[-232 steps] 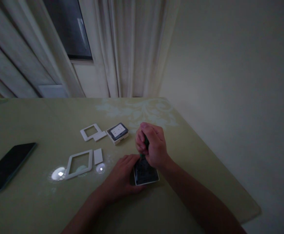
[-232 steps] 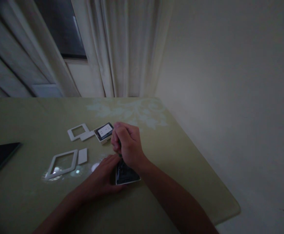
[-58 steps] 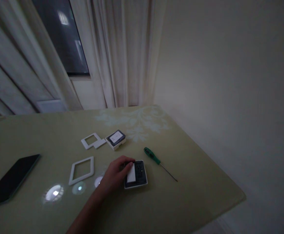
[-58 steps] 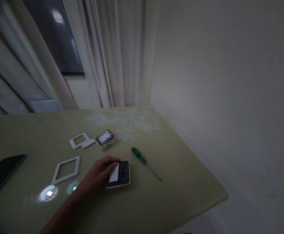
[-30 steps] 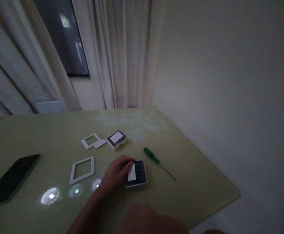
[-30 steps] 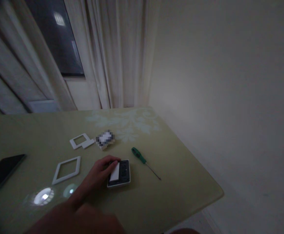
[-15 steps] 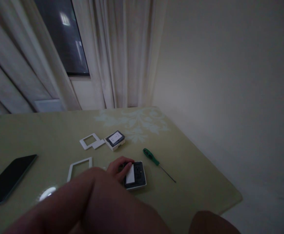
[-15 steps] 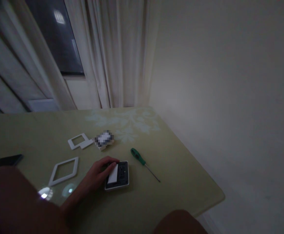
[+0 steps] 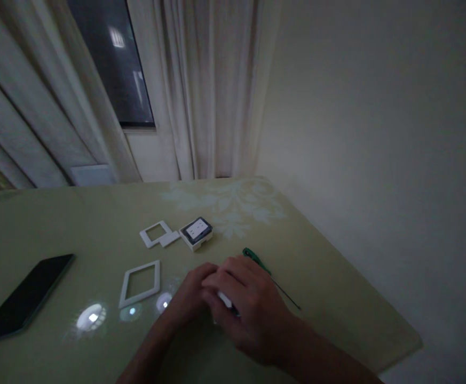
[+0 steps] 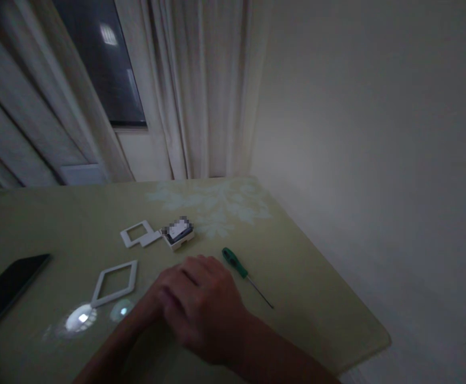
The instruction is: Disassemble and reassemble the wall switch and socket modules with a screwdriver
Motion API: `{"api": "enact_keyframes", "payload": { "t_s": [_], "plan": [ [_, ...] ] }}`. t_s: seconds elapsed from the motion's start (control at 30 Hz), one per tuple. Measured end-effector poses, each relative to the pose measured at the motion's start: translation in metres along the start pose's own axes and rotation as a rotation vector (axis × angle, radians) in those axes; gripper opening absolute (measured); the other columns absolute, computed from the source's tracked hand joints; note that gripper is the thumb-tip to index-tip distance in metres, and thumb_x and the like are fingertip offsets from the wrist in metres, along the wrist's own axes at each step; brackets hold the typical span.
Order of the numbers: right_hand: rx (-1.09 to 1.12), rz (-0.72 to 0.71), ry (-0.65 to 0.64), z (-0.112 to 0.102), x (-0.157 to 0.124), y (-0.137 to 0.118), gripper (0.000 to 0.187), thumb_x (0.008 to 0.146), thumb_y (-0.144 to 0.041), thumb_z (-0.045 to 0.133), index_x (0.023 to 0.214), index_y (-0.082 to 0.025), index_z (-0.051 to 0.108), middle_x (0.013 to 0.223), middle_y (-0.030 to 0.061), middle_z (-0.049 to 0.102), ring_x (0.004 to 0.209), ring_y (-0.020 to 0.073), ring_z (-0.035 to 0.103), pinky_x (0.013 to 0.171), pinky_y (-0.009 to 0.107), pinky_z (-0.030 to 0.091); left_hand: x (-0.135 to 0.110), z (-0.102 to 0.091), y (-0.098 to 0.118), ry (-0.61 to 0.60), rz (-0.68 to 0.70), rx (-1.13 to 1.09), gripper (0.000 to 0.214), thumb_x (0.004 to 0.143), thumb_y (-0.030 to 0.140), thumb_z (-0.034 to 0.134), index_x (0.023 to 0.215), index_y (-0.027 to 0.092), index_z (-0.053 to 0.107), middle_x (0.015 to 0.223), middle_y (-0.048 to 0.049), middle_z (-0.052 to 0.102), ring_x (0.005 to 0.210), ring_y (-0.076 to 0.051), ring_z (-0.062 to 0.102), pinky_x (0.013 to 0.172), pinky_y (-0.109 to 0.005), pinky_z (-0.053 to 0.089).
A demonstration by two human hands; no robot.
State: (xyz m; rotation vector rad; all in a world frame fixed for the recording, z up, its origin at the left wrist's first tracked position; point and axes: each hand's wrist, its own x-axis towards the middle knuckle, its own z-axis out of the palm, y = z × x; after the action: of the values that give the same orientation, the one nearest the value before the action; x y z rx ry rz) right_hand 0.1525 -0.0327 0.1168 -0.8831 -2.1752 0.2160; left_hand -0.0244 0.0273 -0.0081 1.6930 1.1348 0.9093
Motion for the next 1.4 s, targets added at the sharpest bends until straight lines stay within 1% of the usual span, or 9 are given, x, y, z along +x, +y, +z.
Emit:
{"api": "enact_keyframes", "payload": {
  "t_s": [0.07,0.13,0.23,0.3,0.43,0.53,0.7,1.03,1.4],
  "plan": [
    [-0.062,0.032,-0.12,0.015,-0.027,0.024,0.017,0.111,-0.025,0.057,0.108,-0.02,0.073,0.106,0.006,0.076,0.098,0.0214,0.067,0.089,0.036,0.053,0.0,0.0,0.002,-0.049,-0.008,-0.004,0.023,0.09,0.043,0.066,0.096,0.028,0.083,0.098,-0.0063,0.086,0.093,-0.031,0.079,0.085,-0.039,0.063],
    [-0.088,0.017,-0.162,0.028,-0.05,0.041,0.013,0.109,-0.025,0.061,0.109,-0.021,0.073,0.11,0.0048,0.078,0.102,0.0218,0.068,0.096,0.037,0.053,0.0,0.001,0.001,-0.066,-0.023,0.004,0.029,0.095,0.044,0.063,0.103,0.025,0.083,0.102,-0.007,0.085,0.097,-0.029,0.079,0.089,-0.038,0.061],
    [-0.105,-0.043,-0.172,0.043,-0.071,0.052,0.011,0.106,-0.029,0.067,0.111,-0.023,0.074,0.112,0.0027,0.081,0.101,0.0215,0.07,0.092,0.036,0.054,0.0,0.001,-0.001,-0.062,-0.036,0.024,0.03,0.097,0.045,0.063,0.106,0.024,0.083,0.104,-0.0069,0.084,0.1,-0.028,0.077,0.092,-0.037,0.059],
    [-0.102,-0.065,-0.13,0.051,-0.078,0.056,0.015,0.107,-0.029,0.064,0.115,-0.022,0.074,0.11,0.0042,0.082,0.101,0.0216,0.072,0.091,0.035,0.056,-0.001,0.001,-0.002,-0.065,-0.05,0.031,0.029,0.097,0.044,0.064,0.106,0.024,0.083,0.105,-0.0063,0.084,0.1,-0.027,0.077,0.092,-0.035,0.058],
    [-0.149,-0.103,-0.037,0.057,-0.083,0.062,0.028,0.109,-0.025,0.056,0.131,-0.017,0.072,0.117,0.0096,0.082,0.108,0.0239,0.074,0.095,0.036,0.06,-0.003,0.001,0.001,-0.06,-0.067,0.047,0.027,0.096,0.044,0.066,0.105,0.025,0.083,0.104,-0.0061,0.084,0.099,-0.026,0.077,0.091,-0.034,0.058],
    [-0.188,-0.113,-0.025,0.056,-0.085,0.065,0.031,0.108,-0.022,0.056,0.134,-0.017,0.071,0.12,0.0105,0.082,0.108,0.0241,0.076,0.097,0.036,0.061,-0.004,0.002,0.003,-0.039,-0.059,0.064,0.028,0.096,0.045,0.066,0.104,0.025,0.083,0.104,-0.0067,0.083,0.099,-0.027,0.076,0.092,-0.034,0.058],
    [-0.205,-0.098,-0.025,0.059,-0.088,0.067,0.031,0.106,-0.027,0.06,0.133,-0.016,0.072,0.122,0.0122,0.081,0.11,0.0246,0.075,0.098,0.036,0.061,-0.005,0.001,0.001,-0.054,-0.072,0.068,0.028,0.098,0.045,0.064,0.108,0.027,0.084,0.107,-0.0064,0.083,0.103,-0.027,0.076,0.094,-0.035,0.057],
    [-0.152,-0.086,-0.054,0.056,-0.086,0.065,0.024,0.108,-0.024,0.06,0.128,-0.018,0.072,0.115,0.0093,0.081,0.109,0.0233,0.075,0.095,0.036,0.061,-0.003,0.002,-0.005,-0.056,-0.083,0.043,0.026,0.096,0.044,0.066,0.104,0.027,0.084,0.104,-0.0057,0.084,0.099,-0.027,0.077,0.091,-0.035,0.059],
    [-0.216,-0.169,0.048,0.061,-0.085,0.069,0.021,0.111,-0.021,0.059,0.123,-0.014,0.075,0.109,0.0102,0.083,0.101,0.0208,0.079,0.088,0.031,0.064,-0.003,-0.001,-0.003,-0.06,-0.093,0.021,0.03,0.1,0.045,0.061,0.107,0.026,0.083,0.105,-0.0051,0.083,0.101,-0.026,0.077,0.093,-0.035,0.058]
  ]
}}
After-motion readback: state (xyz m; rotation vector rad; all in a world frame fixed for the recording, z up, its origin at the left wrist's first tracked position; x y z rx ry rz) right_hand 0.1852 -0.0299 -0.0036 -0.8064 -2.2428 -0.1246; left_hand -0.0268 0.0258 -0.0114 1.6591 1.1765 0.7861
